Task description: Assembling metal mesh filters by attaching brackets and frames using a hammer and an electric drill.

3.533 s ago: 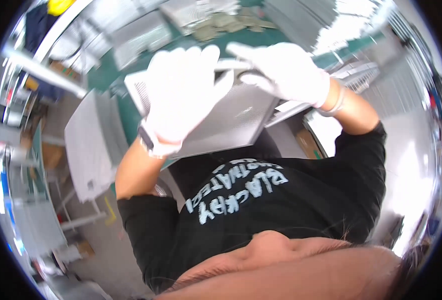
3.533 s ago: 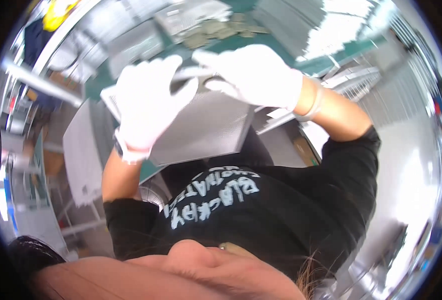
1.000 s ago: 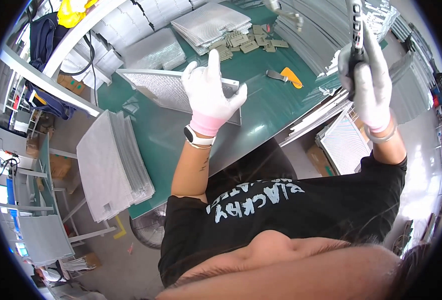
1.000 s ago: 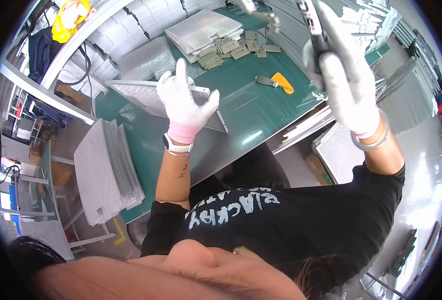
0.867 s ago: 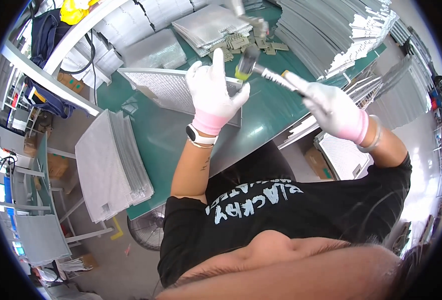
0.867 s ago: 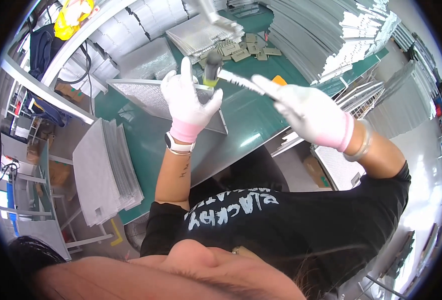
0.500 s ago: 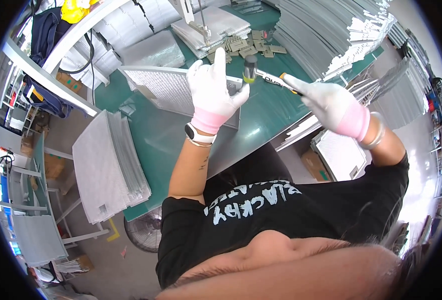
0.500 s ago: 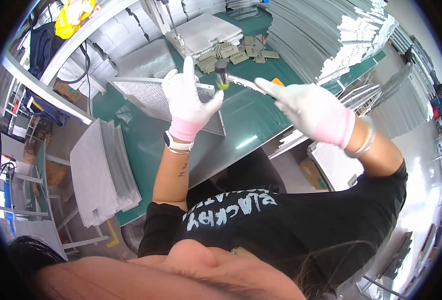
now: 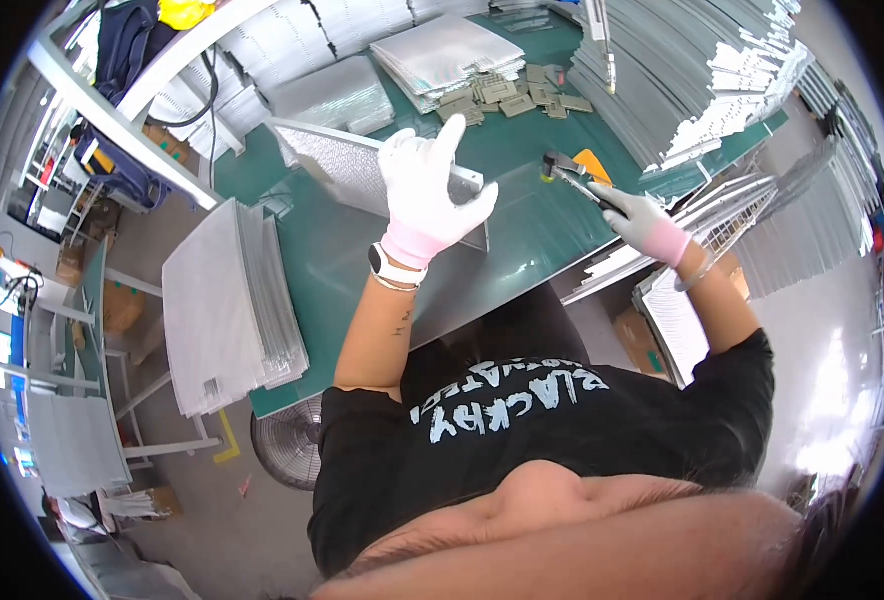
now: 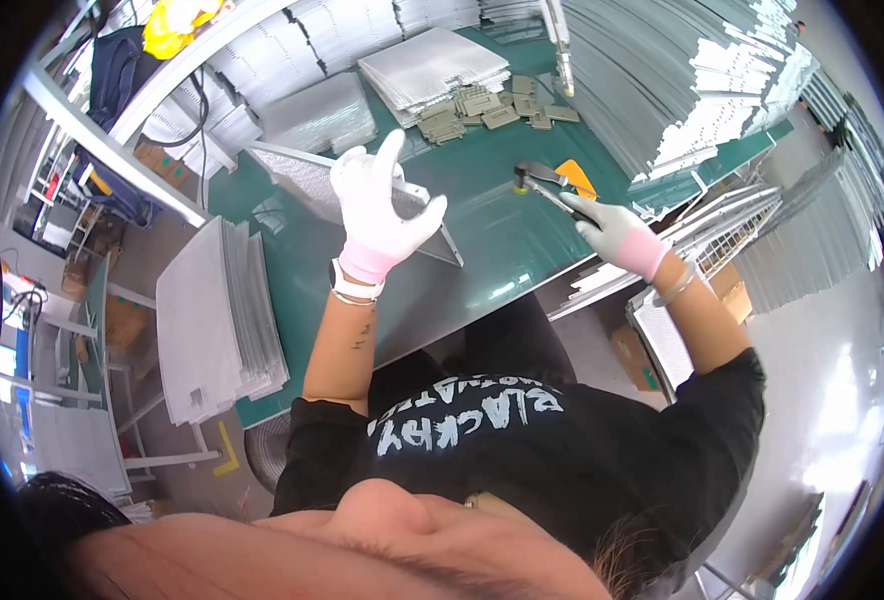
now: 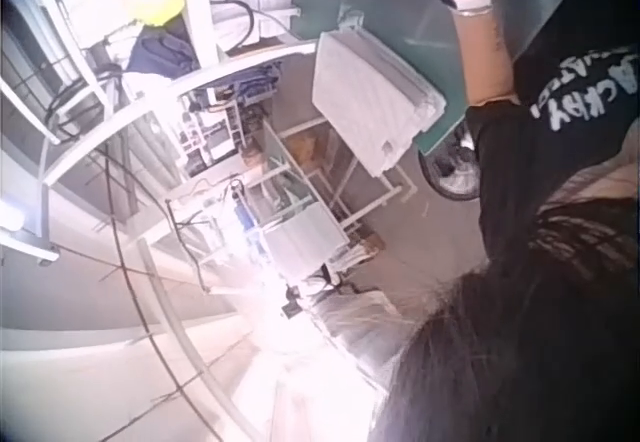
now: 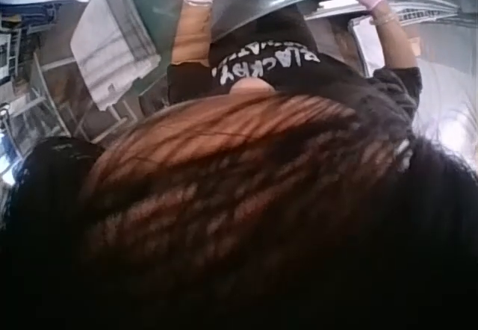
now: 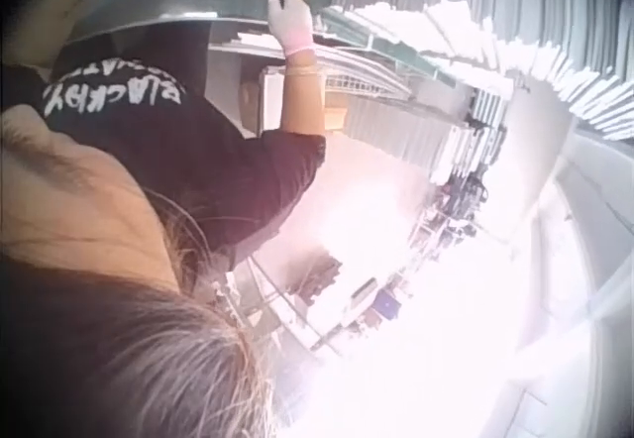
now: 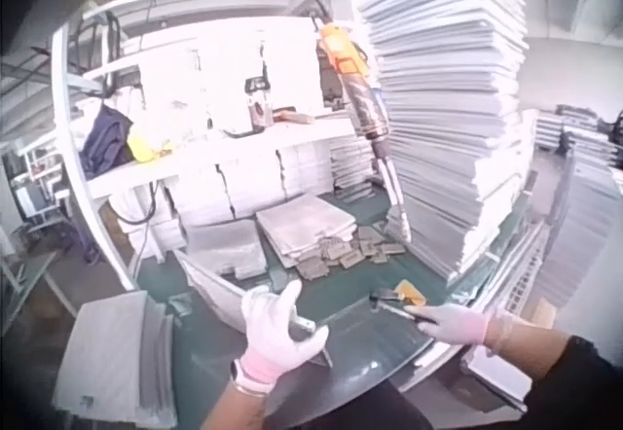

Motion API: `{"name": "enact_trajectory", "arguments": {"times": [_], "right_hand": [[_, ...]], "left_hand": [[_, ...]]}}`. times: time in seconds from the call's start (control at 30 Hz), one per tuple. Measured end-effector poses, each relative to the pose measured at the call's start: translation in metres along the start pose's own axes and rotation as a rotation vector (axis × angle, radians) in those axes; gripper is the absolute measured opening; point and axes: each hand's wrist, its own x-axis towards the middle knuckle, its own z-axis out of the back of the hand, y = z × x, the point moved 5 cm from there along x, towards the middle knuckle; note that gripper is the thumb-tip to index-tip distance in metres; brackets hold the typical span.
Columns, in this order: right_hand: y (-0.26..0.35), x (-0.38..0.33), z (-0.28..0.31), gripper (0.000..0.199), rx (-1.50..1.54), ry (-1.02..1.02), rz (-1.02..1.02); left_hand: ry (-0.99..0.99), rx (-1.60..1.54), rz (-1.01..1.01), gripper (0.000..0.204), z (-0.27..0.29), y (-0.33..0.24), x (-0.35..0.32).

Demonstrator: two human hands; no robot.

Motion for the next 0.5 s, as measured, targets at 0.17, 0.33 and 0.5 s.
{"name": "enact_trajectory", "arguments": {"times": [0.17,0.33,0.5], "right_hand": [[-0.053,0.003,-0.046,0.055,-0.219,-0.237,-0.010],[-0.035,-0.014,-0.065,0.066,0.362,-0.405,0.196],[-0.003,-0.052,-0.075,0.041,0.768,-0.355,0.001]], "left_hand": [[-0.413,-1.149,0.128,0.069,0.065,0.005,-0.021],[-0.506,-1.745,0.047,0.079,0.091,-0.004,-0.022],[-0.434,-2.037,0.100,0.072,0.053,-0.018,-0.019]]}}
